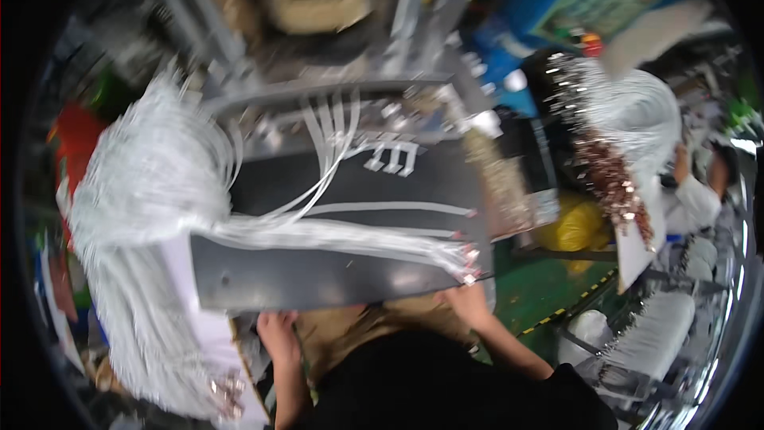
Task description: Manually grouping and inserting bundles of electrical wires into a processing machine.
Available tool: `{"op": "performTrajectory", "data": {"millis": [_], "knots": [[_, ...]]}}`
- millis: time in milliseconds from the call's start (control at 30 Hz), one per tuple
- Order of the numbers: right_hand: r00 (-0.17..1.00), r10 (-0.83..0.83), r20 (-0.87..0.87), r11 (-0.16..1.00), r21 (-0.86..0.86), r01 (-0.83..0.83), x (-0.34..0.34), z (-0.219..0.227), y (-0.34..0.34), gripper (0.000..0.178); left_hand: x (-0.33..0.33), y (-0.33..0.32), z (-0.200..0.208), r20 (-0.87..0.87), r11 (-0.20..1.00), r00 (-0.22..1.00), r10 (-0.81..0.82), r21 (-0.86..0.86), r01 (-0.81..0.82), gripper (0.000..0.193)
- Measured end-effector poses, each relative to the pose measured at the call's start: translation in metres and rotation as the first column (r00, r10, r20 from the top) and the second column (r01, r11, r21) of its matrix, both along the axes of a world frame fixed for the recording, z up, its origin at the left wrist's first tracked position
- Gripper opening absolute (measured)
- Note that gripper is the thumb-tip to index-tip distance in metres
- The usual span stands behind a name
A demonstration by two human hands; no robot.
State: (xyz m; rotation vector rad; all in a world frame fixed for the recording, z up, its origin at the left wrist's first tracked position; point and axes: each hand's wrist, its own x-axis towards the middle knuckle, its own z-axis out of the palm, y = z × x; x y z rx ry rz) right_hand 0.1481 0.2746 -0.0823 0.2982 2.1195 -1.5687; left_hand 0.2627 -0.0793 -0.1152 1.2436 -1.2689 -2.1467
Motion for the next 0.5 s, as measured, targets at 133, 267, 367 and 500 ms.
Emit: {"op": "performTrajectory", "data": {"millis": [133, 267, 367, 500], "knots": [[0.986, 0.122, -0.114, 0.991, -0.047, -0.128, -0.001, -0.029, 0.010, 0.025, 0.015, -0.013, -0.029, -0.061, 0.999, 0.997, -0.054, -0.008, 0.053, 0.021], [0.958, 0.265, -0.113, 0.962, 0.100, -0.254, -0.004, -0.025, 0.015, 0.016, 0.020, -0.020, -0.047, -0.111, 0.996, 0.991, -0.077, -0.046, 0.072, 0.021], [0.977, 0.188, 0.101, 0.982, -0.009, -0.189, -0.008, -0.015, 0.012, 0.043, 0.025, -0.027, -0.053, -0.059, 0.991, 0.991, -0.120, -0.064, 0.116, 0.027], [0.976, 0.217, 0.022, 0.975, -0.045, -0.216, -0.004, -0.019, 0.013, 0.020, 0.028, -0.023, -0.030, 0.186, 0.822, 0.915, -0.357, -0.404, 0.403, 0.013]]}}
